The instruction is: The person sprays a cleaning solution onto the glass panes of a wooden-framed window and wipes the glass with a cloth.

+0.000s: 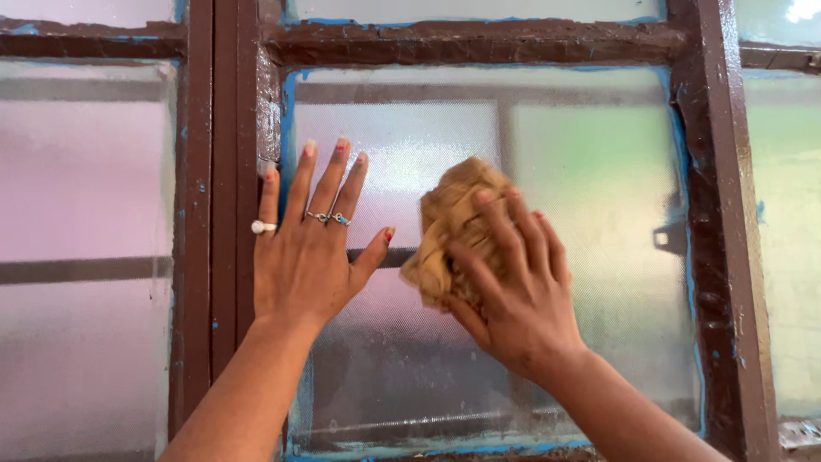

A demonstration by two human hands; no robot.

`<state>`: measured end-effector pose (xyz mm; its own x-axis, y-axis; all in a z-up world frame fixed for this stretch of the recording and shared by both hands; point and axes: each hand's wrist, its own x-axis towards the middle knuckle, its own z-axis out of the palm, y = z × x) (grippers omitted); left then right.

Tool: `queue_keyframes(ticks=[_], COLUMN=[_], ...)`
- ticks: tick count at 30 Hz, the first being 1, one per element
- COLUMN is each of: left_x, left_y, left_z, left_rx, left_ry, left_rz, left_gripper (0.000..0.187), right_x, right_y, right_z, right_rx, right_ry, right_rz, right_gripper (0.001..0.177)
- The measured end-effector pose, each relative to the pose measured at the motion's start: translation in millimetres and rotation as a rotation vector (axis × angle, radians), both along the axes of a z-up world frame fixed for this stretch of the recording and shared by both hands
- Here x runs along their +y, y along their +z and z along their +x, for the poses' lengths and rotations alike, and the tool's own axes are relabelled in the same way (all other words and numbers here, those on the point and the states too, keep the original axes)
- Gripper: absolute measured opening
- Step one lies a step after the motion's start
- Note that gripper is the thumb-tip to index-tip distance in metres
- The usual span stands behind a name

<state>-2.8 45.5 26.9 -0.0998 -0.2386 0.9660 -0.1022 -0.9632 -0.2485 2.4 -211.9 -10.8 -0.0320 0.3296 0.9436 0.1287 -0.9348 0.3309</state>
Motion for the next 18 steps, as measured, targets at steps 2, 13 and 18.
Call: queue_keyframes(ticks=[2,13,18], left_x=[-0.4,-0.2,0.5], left_y=[2.2,1.0,0.3], left_z=[-1.1,0.2,-2.5], left_rx=[0.009,0.023,0.049], left_ry=[-0.005,0.046,0.051], left_rz=[-0.006,-0.004,-0.007], left_gripper=[0.077,0.075,0.077], right_x=[-4.1,-18.5,-2.0], right_y=[5.6,42.3,18.8], right_z=[0.3,6.9,4.1], right_rx=[-0.005,-0.139,-0.038], right_ry=[0.002,-0.004,-0.079], right_rz=[-0.151,0.461,-0.073], right_gripper=[0.068,0.064,0.065])
